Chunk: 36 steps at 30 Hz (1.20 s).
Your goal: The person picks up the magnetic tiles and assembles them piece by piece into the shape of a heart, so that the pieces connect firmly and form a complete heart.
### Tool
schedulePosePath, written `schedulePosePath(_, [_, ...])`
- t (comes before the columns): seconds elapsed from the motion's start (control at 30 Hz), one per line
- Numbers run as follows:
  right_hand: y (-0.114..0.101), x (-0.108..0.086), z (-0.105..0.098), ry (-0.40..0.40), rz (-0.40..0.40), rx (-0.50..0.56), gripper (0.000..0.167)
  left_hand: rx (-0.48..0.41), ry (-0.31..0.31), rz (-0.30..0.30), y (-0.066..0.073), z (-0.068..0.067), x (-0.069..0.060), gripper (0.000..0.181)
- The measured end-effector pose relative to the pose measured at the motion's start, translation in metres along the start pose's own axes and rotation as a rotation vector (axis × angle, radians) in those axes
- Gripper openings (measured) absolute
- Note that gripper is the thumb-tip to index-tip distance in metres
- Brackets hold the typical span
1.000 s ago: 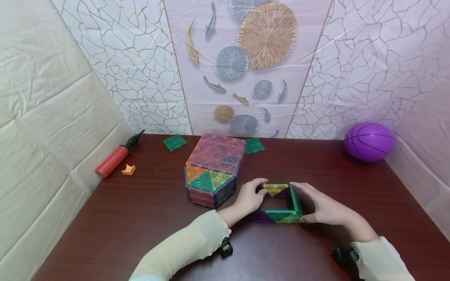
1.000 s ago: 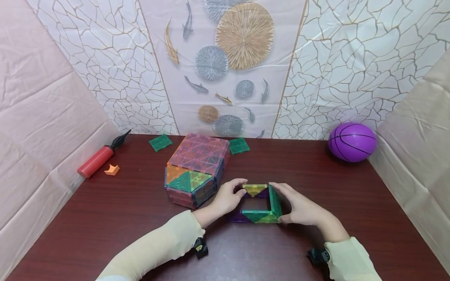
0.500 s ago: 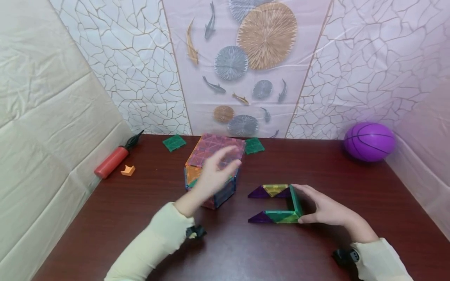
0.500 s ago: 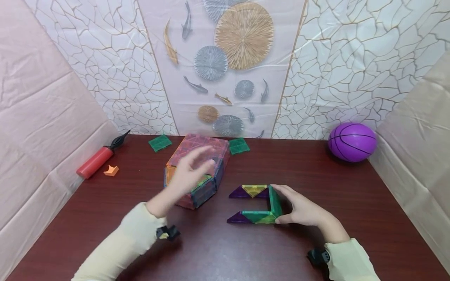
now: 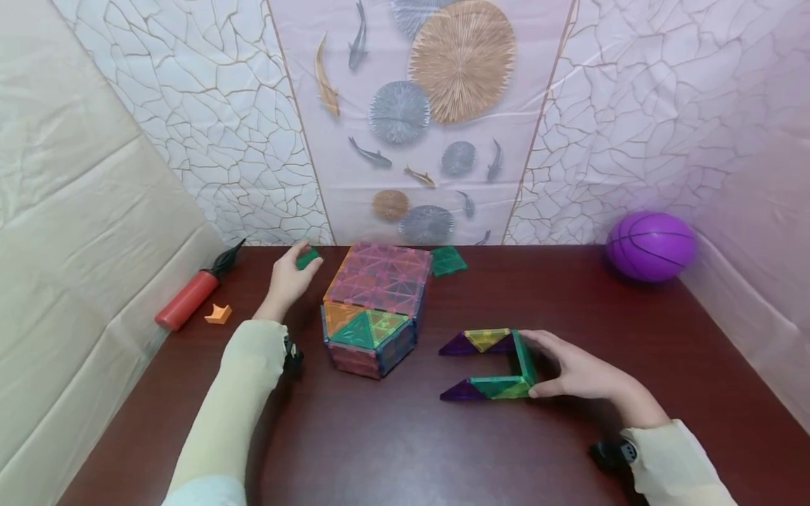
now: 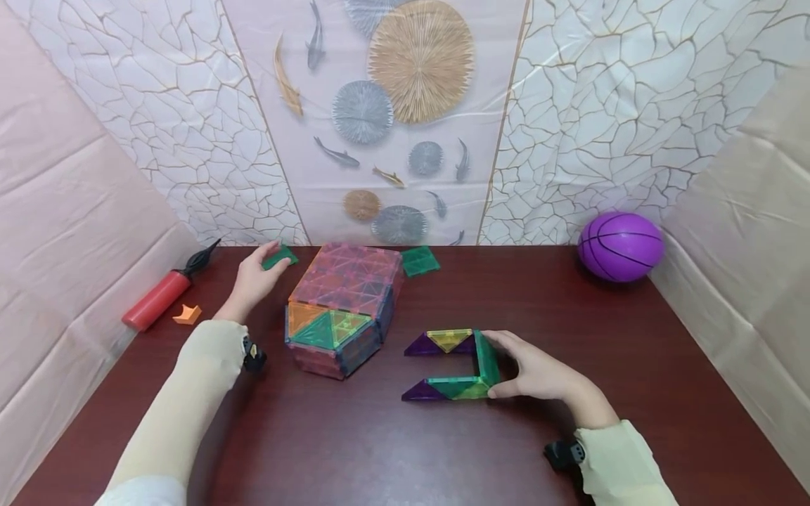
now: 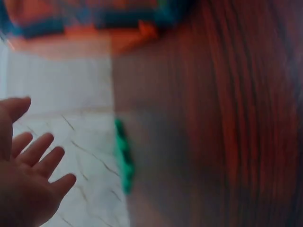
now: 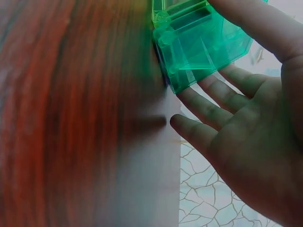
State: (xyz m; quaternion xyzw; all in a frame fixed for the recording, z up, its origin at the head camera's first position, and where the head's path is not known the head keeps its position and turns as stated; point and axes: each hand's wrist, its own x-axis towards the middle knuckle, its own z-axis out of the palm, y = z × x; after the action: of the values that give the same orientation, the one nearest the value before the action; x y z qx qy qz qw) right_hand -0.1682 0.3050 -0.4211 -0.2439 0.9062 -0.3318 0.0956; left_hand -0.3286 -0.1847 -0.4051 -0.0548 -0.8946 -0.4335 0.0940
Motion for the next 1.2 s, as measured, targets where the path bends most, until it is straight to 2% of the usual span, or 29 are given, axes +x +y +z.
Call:
schedulePosePath(0.1, [0.000, 0.000, -0.001, -0.008, -0.004, 0.009, 0.092, 0.056, -0.111, -0.067, -0.017, -0.003, 0.006, 0.064])
schedulePosePath(0.23, [0.000, -0.001, -0.002, -0.030, 0.008, 0.023, 0.092, 0.130, -0.243, -0.130, -0.030, -0.004, 0.009, 0.069])
schedulePosePath(0.33, [0.001, 0.001, -0.001, -0.042, 0.016, 0.032, 0.093, 0.176, -0.315, -0.157, -0.037, -0.006, 0.010, 0.072])
schedulePosePath(0.47, [0.001, 0.002, 0.000, -0.045, 0.019, 0.044, 0.093, 0.226, -0.379, -0.172, -0.046, -0.009, 0.012, 0.076])
schedulePosePath(0.57, [0.000, 0.002, -0.001, -0.047, 0.015, 0.050, 0.093, 0.259, -0.390, -0.165, -0.047, -0.009, 0.012, 0.076])
schedulePosePath(0.7, [0.002, -0.002, -0.002, -0.035, 0.029, 0.045, 0.093, 0.287, -0.374, -0.094, -0.043, -0.007, 0.009, 0.072])
schedulePosePath(0.9, [0.002, -0.003, -0.002, -0.022, 0.026, 0.032, 0.093, 0.342, -0.381, 0.001, -0.038, -0.014, -0.013, 0.066])
schedulePosePath(1.07, [0.001, -0.004, -0.003, -0.022, 0.013, 0.037, 0.092, 0.372, -0.400, 0.037, -0.031, -0.023, -0.025, 0.064])
schedulePosePath(1.2, [0.000, -0.002, -0.002, -0.027, 0.007, 0.040, 0.092, 0.338, -0.387, 0.029, -0.035, -0.027, -0.024, 0.070])
